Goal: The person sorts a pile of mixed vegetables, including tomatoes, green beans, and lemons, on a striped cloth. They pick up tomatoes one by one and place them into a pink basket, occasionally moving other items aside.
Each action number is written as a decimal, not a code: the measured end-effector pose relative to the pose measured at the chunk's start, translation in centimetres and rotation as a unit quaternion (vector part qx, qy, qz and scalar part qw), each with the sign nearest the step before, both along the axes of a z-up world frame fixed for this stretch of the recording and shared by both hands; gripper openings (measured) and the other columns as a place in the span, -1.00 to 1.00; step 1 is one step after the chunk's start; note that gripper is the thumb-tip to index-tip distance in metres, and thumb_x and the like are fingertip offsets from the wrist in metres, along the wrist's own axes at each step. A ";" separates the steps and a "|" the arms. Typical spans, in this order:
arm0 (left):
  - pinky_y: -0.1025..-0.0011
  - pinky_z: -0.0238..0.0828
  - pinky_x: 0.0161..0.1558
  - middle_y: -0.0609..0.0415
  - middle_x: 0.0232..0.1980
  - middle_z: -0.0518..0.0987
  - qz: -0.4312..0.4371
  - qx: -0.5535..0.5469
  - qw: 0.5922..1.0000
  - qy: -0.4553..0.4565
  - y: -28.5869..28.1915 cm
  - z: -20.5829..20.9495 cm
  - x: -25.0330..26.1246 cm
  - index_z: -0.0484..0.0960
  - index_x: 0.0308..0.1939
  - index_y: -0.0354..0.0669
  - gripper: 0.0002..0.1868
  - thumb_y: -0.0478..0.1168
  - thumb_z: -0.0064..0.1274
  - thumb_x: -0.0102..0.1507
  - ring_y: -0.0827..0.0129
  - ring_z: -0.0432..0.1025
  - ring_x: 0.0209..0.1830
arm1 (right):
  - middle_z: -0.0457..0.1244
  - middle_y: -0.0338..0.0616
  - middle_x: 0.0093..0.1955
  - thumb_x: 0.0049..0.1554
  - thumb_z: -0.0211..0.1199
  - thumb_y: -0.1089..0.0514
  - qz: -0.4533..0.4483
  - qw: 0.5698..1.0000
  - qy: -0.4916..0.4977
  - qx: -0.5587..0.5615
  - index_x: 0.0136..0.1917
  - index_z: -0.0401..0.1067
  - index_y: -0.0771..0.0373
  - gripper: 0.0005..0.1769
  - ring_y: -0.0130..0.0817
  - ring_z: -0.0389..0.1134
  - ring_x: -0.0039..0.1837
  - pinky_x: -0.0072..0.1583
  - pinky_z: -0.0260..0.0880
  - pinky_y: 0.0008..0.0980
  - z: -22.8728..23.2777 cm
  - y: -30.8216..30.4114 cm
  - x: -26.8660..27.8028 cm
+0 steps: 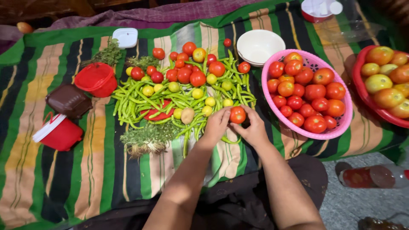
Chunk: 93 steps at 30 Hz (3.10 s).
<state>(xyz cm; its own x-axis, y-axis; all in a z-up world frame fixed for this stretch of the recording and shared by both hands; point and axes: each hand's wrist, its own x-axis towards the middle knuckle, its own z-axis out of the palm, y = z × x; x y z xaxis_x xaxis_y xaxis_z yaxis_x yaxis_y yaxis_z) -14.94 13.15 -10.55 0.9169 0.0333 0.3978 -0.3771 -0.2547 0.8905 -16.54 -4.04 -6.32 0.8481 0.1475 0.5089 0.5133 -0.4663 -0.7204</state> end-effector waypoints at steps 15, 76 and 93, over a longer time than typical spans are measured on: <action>0.18 0.44 0.06 -0.03 -0.13 0.61 0.018 0.226 0.958 -0.175 -0.6 1.3 -1.8 0.64 -0.17 -0.14 -0.85 -0.34 0.07 0.18 0.05 0.47 -0.02 | 0.31 0.14 0.27 -0.04 0.52 0.22 -0.194 0.972 -0.033 -0.129 0.40 0.29 0.31 -0.22 0.01 0.38 0.29 0.28 0.40 -0.14 13.7 -15.1 9.6; 0.10 0.35 0.24 -0.07 0.33 0.36 0.192 0.409 0.888 0.090 8.6 6.9 12.2 0.42 0.28 -0.07 -0.45 -0.30 0.09 0.19 -0.06 0.27 0.32 | 0.33 0.01 0.09 0.13 0.31 0.28 -0.065 0.998 0.005 -0.007 0.10 0.46 0.29 -0.76 -0.13 0.40 -0.03 0.00 0.41 -0.30 1.6 -1.0 0.4; 0.06 0.47 0.14 -0.20 0.31 0.44 0.151 -0.018 0.988 -0.003 5.7 3.8 9.4 0.33 0.37 -0.16 -0.40 -0.06 0.09 0.30 -0.07 0.44 0.21 | 0.35 0.01 0.15 0.13 0.31 0.29 -0.031 0.999 0.003 0.035 0.12 0.44 0.30 -0.73 -0.11 0.40 0.06 0.10 0.40 -0.30 0.4 -1.6 2.7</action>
